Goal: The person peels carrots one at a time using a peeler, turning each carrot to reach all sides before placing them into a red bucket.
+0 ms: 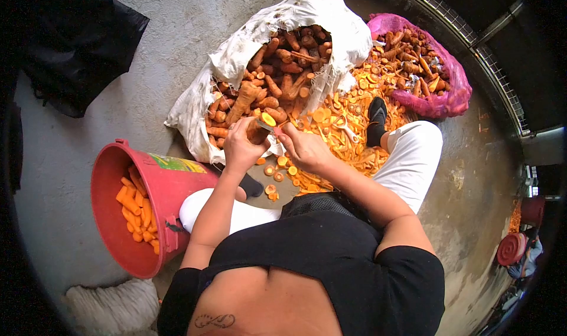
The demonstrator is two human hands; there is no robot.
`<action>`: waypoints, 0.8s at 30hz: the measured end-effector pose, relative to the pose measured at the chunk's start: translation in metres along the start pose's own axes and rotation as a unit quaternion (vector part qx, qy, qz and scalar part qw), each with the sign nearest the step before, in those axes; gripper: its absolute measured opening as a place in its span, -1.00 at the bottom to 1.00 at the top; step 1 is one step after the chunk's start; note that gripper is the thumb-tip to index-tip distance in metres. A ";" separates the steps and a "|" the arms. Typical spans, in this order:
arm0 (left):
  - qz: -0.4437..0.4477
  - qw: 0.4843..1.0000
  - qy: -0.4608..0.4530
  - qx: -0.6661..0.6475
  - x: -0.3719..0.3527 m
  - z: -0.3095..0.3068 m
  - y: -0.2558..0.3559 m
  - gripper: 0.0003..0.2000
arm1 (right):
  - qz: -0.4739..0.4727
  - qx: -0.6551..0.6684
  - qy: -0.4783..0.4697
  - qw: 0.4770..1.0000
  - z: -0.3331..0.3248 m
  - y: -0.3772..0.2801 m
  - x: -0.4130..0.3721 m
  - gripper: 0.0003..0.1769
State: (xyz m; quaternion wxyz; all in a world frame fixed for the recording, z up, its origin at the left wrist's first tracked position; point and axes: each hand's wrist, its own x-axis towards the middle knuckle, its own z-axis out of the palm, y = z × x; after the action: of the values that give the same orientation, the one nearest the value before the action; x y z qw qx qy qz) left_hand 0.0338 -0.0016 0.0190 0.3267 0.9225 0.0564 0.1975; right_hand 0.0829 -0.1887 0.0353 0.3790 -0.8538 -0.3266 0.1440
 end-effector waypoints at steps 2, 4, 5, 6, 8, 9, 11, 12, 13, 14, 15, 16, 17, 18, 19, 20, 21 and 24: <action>0.010 1.000 0.001 0.007 0.000 -0.001 0.000 -0.49 | -0.002 -0.006 -0.006 1.000 0.001 0.003 0.001 -0.68; 0.013 1.000 0.006 0.012 0.000 -0.001 0.001 -0.49 | 0.015 -0.014 -0.037 0.999 -0.001 0.006 0.002 -0.60; 0.014 1.000 0.008 0.014 -0.001 -0.001 0.001 -0.50 | 0.063 -0.017 -0.050 0.997 0.001 0.014 0.007 -0.55; 0.005 1.000 0.001 -0.010 -0.001 -0.002 0.005 -0.50 | 0.111 -0.019 -0.064 0.992 0.005 0.032 0.018 -0.49; -0.011 0.998 -0.013 -0.058 -0.002 -0.006 0.016 -0.51 | 0.198 -0.039 -0.073 0.977 0.014 0.082 0.026 -0.37; 0.024 0.998 0.010 -0.061 -0.004 -0.001 0.015 -0.53 | 0.232 -0.058 -0.062 0.969 0.014 0.121 0.025 -0.30; -0.001 0.996 0.015 -0.083 -0.005 -0.001 0.015 -0.54 | 0.231 -0.054 0.099 0.966 0.042 0.189 0.012 -0.44; -0.003 0.995 0.012 -0.102 -0.004 0.000 0.010 -0.54 | 0.214 -0.027 0.102 0.971 0.039 0.184 0.006 -0.45; -0.005 0.993 0.007 -0.121 -0.004 -0.001 0.004 -0.55 | 0.198 0.001 0.105 0.975 0.032 0.176 -0.004 -0.46; -0.011 0.990 -0.004 -0.142 -0.003 -0.003 0.002 -0.52 | 0.165 -0.026 0.066 0.984 0.027 0.163 -0.010 -0.45; -0.005 0.987 0.004 -0.159 -0.001 -0.002 -0.001 -0.53 | 0.179 0.024 0.107 0.978 0.030 0.153 -0.010 -0.51; 0.000 0.984 0.011 -0.176 0.000 0.001 -0.005 -0.53 | 0.166 0.040 0.098 0.980 0.025 0.129 -0.011 -0.53; 0.002 0.981 0.018 -0.193 -0.001 0.002 -0.007 -0.54 | 0.154 0.057 0.088 0.982 0.015 0.098 -0.013 -0.55; 0.023 0.980 0.031 -0.196 0.001 -0.001 -0.001 -0.55 | 0.127 0.066 0.076 0.987 0.008 0.073 -0.014 -0.60; 0.035 0.980 0.043 -0.189 0.001 -0.002 0.002 -0.55 | 0.099 0.076 0.065 0.990 0.002 0.051 -0.015 -0.64; 0.048 0.980 0.055 -0.183 0.001 -0.001 0.003 -0.55 | 0.011 0.043 0.093 0.995 -0.001 0.033 -0.018 -0.70; 0.061 0.980 0.066 -0.177 0.001 0.000 0.004 -0.55 | -0.041 0.039 0.102 0.993 -0.004 0.021 -0.019 -0.70; 0.097 0.977 0.101 -0.158 0.003 0.001 0.006 -0.53 | -0.146 -0.002 0.095 0.985 -0.010 -0.003 -0.018 -0.74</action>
State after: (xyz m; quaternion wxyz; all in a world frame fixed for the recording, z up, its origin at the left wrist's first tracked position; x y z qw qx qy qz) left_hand 0.0371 -0.0061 0.0235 0.4403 0.8358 -0.0328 0.3264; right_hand 0.0730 -0.2053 0.0441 0.4237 -0.8074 -0.4105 0.0050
